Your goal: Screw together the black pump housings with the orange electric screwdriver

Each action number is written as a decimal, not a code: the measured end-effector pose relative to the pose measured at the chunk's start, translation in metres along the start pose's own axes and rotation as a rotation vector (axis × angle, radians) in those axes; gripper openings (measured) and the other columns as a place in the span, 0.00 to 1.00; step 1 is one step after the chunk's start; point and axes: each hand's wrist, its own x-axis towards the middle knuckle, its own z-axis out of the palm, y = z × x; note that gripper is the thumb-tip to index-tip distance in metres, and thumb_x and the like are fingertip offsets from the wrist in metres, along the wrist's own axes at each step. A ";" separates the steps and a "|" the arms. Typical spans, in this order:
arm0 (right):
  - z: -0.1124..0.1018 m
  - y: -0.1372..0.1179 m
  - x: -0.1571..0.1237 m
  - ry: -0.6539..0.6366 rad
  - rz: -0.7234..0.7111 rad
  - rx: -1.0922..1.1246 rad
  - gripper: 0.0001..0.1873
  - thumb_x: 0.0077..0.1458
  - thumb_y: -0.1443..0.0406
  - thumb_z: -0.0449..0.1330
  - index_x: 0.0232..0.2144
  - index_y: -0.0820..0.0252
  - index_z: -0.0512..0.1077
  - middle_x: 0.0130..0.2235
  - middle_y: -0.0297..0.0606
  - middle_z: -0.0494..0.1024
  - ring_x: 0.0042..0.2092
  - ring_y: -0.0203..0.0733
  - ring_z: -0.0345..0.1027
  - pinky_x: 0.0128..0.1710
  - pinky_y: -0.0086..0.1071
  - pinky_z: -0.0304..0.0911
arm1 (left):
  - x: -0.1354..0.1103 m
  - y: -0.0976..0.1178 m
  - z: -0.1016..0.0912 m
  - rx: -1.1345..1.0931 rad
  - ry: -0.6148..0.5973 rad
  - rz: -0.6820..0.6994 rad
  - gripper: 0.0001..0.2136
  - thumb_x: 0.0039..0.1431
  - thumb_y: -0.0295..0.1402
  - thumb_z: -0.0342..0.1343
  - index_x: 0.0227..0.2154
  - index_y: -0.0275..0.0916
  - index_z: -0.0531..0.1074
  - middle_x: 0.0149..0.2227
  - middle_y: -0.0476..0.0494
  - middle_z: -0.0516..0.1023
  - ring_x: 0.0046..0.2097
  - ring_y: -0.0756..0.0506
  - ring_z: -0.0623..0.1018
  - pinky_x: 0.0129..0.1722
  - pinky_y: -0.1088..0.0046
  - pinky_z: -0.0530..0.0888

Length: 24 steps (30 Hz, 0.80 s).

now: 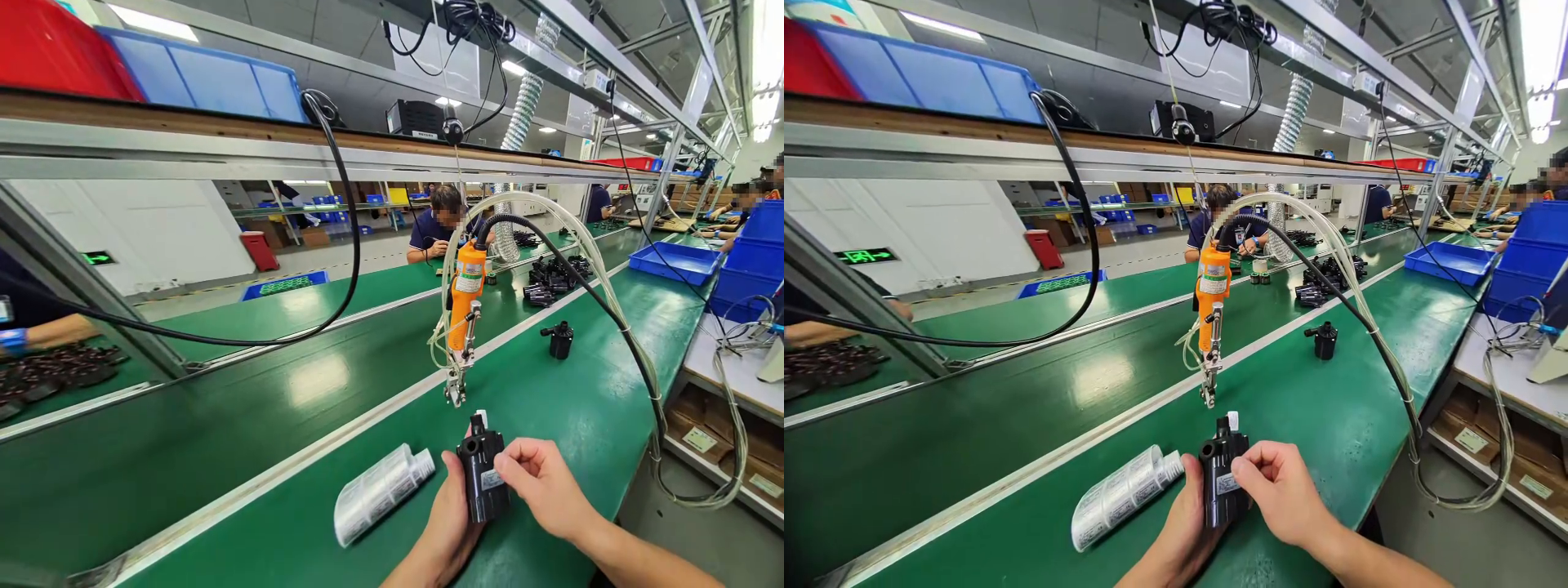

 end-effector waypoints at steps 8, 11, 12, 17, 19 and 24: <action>0.000 0.009 -0.003 0.027 -0.079 -0.124 0.27 0.63 0.44 0.63 0.28 0.60 0.76 0.28 0.35 0.71 0.29 0.37 0.59 0.30 0.31 0.57 | -0.003 0.006 0.007 -0.062 -0.078 0.022 0.46 0.49 0.74 0.58 0.55 0.38 0.82 0.52 0.33 0.87 0.63 0.25 0.78 0.60 0.48 0.75; 0.002 0.007 -0.005 0.075 -0.138 -0.204 0.25 0.65 0.46 0.63 0.26 0.59 0.74 0.24 0.31 0.67 0.27 0.36 0.57 0.36 0.34 0.64 | -0.004 0.008 0.009 -0.060 -0.104 0.030 0.46 0.50 0.74 0.56 0.55 0.38 0.82 0.53 0.32 0.87 0.64 0.25 0.77 0.63 0.48 0.74; 0.003 0.006 -0.006 0.093 -0.157 -0.231 0.24 0.65 0.47 0.63 0.26 0.58 0.74 0.23 0.30 0.66 0.27 0.36 0.56 0.37 0.34 0.65 | -0.004 0.008 0.010 -0.050 -0.116 0.032 0.46 0.51 0.75 0.55 0.54 0.37 0.83 0.53 0.32 0.86 0.65 0.25 0.76 0.63 0.48 0.74; 0.003 0.007 -0.008 0.128 -0.312 -0.415 0.16 0.65 0.54 0.65 0.29 0.56 0.79 0.27 0.35 0.72 0.28 0.39 0.62 0.29 0.34 0.57 | -0.006 0.012 0.012 -0.011 -0.149 0.068 0.46 0.52 0.75 0.53 0.56 0.39 0.82 0.58 0.33 0.84 0.66 0.26 0.75 0.65 0.49 0.73; -0.003 0.008 -0.006 0.137 -0.365 -0.500 0.11 0.63 0.55 0.68 0.33 0.55 0.81 0.28 0.35 0.74 0.28 0.39 0.64 0.30 0.34 0.58 | -0.005 0.011 0.010 -0.004 -0.133 0.073 0.47 0.51 0.76 0.53 0.58 0.40 0.81 0.58 0.34 0.84 0.67 0.27 0.75 0.65 0.48 0.72; -0.018 0.005 0.003 0.079 -0.049 -0.445 0.15 0.58 0.56 0.71 0.45 0.56 0.78 0.32 0.31 0.77 0.25 0.34 0.60 0.27 0.31 0.56 | 0.003 -0.001 0.000 0.079 -0.017 0.178 0.47 0.56 0.73 0.51 0.66 0.41 0.73 0.63 0.36 0.81 0.70 0.28 0.71 0.70 0.50 0.66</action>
